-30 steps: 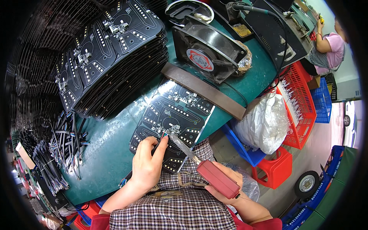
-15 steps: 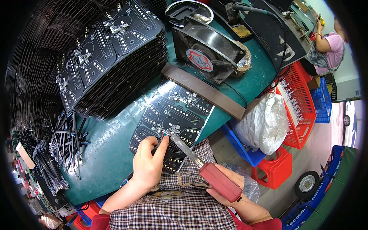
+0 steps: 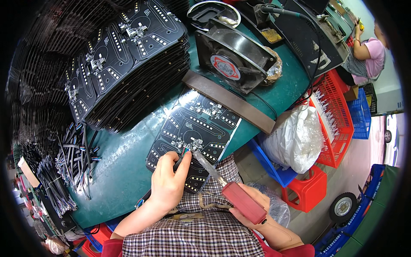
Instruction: The person solders wires onto circuit boards using a soldering gun, picking up wires, positioning them onto each board, and applying the soldering tool to attach the connections.
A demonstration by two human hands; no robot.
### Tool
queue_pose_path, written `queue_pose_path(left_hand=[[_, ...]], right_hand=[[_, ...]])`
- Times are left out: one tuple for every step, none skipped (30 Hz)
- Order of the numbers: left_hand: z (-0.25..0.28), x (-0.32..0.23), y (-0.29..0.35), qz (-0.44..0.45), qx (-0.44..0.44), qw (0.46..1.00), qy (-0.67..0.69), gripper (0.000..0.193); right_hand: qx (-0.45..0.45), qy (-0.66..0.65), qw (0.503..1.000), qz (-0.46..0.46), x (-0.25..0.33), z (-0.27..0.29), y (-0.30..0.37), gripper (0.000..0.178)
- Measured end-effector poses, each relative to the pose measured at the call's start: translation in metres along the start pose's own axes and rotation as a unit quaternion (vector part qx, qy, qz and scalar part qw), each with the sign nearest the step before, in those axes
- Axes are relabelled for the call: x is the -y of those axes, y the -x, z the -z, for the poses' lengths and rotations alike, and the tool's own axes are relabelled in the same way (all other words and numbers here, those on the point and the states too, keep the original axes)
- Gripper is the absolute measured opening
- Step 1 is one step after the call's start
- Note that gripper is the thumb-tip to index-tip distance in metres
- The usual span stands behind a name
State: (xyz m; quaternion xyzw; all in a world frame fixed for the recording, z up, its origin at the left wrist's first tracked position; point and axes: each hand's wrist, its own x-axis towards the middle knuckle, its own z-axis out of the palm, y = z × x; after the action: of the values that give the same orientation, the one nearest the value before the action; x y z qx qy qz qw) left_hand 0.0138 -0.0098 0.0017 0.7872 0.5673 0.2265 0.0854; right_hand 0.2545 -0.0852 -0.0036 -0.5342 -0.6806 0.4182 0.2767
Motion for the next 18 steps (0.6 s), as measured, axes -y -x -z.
queue_pose_path(left_hand=[[0.0,0.001,0.0,-0.003,0.001,1.0,-0.004,0.042],[0.001,0.001,0.0,-0.001,0.0,1.0,-0.006,0.042],[0.001,0.002,0.001,0.0,0.001,1.0,-0.002,0.041],[0.002,0.003,0.001,0.002,0.002,1.0,0.001,0.041],[0.004,0.004,0.002,0.007,-0.002,1.0,0.0,0.041],[0.005,0.005,0.003,0.004,0.003,1.0,0.0,0.041],[0.006,0.004,0.004,0.003,0.007,1.0,-0.002,0.041],[0.005,0.003,0.004,-0.005,0.014,1.0,0.001,0.041],[0.005,0.003,0.003,0.001,0.038,0.999,0.008,0.042],[0.003,0.003,0.003,0.008,0.043,0.999,0.025,0.041],[0.004,0.0,0.004,0.015,0.049,0.998,0.045,0.041],[0.007,-0.003,0.002,0.015,0.046,0.998,0.034,0.039],[0.013,-0.003,0.002,0.015,0.044,0.999,0.024,0.037],[0.015,0.003,0.003,0.012,0.004,0.998,0.064,0.032],[0.03,0.012,-0.001,0.054,-0.009,0.992,0.114,0.024],[0.052,0.027,-0.003,0.144,0.046,0.98,0.126,0.015],[0.061,0.041,0.002,0.116,-0.081,0.99,-0.018,0.006],[0.073,0.063,0.005,0.095,-0.253,0.962,-0.04,0.011]], right_hand=[[0.005,-0.025,0.999,-0.044,0.0,-0.001,0.002,0.058],[0.006,-0.025,0.999,-0.043,-0.001,0.0,0.007,0.058],[0.045,-0.028,0.996,-0.07,-0.005,0.003,0.013,0.057],[0.085,-0.031,0.991,-0.097,-0.008,0.005,0.02,0.057],[0.09,-0.028,0.991,-0.094,-0.01,0.006,0.026,0.057],[0.051,-0.162,0.979,-0.114,-0.017,0.004,0.029,0.057],[0.017,-0.293,0.946,-0.134,-0.023,0.0,0.029,0.057],[-0.035,-0.341,0.93,-0.132,-0.015,-0.006,0.023,0.057],[-0.041,-0.313,0.941,-0.124,0.001,-0.004,0.013,0.059],[-0.051,-0.31,0.942,-0.12,0.003,-0.003,0.011,0.059],[-0.061,-0.305,0.943,-0.119,0.004,0.0,0.015,0.06],[-0.068,-0.298,0.943,-0.132,0.011,0.004,0.012,0.06],[-0.076,-0.29,0.943,-0.146,0.014,0.004,0.009,0.06],[-0.084,-0.27,0.95,-0.129,0.009,0.006,0.011,0.059],[-0.071,-0.257,0.959,-0.094,-0.005,0.007,0.016,0.049],[-0.102,-0.261,0.957,-0.08,-0.015,0.005,0.018,0.048],[-0.139,-0.266,0.952,-0.067,-0.02,0.002,0.02,0.047],[-0.14,-0.269,0.951,-0.064,-0.014,0.001,0.016,0.047]])
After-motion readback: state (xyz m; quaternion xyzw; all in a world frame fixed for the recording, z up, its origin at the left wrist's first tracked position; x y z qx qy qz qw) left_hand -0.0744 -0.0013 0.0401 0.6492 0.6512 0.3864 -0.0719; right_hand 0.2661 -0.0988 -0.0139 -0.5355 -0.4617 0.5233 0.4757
